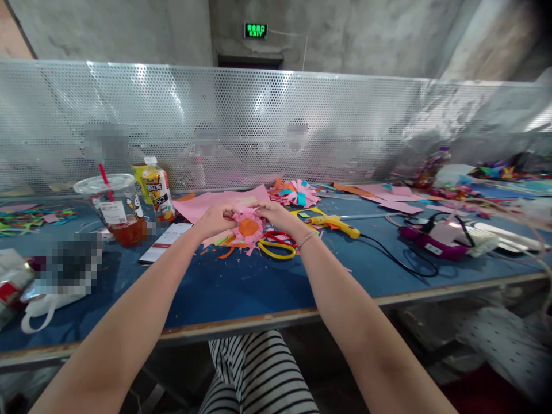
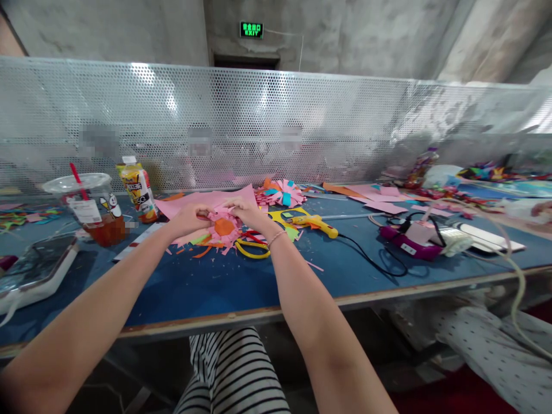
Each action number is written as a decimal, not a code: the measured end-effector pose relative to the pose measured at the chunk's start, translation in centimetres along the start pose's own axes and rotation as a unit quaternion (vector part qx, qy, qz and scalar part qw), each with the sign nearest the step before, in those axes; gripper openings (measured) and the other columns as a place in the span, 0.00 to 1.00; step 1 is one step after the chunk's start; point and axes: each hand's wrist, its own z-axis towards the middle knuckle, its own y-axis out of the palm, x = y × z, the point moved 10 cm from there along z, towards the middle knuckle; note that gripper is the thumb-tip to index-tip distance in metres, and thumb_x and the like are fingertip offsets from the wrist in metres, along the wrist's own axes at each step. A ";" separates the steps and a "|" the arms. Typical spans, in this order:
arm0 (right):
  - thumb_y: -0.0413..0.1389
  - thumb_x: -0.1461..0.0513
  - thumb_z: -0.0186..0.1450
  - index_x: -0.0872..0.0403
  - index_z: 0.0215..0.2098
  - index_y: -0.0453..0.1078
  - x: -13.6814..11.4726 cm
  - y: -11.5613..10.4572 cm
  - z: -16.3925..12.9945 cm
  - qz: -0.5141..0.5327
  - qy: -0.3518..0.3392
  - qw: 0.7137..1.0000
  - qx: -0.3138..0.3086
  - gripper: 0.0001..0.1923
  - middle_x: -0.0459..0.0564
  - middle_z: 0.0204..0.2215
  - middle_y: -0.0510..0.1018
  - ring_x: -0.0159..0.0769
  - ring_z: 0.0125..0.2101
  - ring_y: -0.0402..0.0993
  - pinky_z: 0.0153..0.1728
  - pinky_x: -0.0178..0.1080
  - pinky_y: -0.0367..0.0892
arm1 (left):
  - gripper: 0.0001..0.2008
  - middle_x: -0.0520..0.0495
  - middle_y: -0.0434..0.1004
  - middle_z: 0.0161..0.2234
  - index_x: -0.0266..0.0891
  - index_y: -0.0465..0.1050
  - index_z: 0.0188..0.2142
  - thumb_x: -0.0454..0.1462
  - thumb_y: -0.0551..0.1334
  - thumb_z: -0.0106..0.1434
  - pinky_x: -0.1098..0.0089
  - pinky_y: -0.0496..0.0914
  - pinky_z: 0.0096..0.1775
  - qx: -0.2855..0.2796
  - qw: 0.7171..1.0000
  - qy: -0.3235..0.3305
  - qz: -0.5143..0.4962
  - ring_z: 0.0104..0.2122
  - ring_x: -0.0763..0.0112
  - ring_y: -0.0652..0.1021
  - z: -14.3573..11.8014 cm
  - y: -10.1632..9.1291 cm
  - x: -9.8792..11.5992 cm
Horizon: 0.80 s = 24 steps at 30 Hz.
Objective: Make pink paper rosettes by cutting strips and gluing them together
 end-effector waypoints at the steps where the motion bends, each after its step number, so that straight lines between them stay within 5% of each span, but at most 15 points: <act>1: 0.50 0.62 0.57 0.54 0.38 0.72 -0.1 0.0 0.0 0.002 -0.001 1.000 -0.001 0.14 0.42 0.17 0.65 0.27 0.20 0.60 0.22 0.31 0.59 | 0.12 0.48 0.76 0.29 0.38 0.73 0.33 0.36 0.62 0.45 0.69 0.69 0.34 -0.001 1.000 0.001 0.001 0.31 0.68 0.76 0.0 0.0 0.0; 24: 0.50 0.63 0.55 0.54 0.40 0.72 -0.2 0.3 -0.1 0.057 -0.002 0.998 -0.010 0.15 0.42 0.19 0.68 0.26 0.19 0.61 0.22 0.31 0.62 | 0.10 0.48 0.77 0.30 0.39 0.72 0.31 0.34 0.62 0.45 0.67 0.70 0.36 -0.008 1.000 0.009 -0.011 0.33 0.67 0.77 0.3 0.2 -0.1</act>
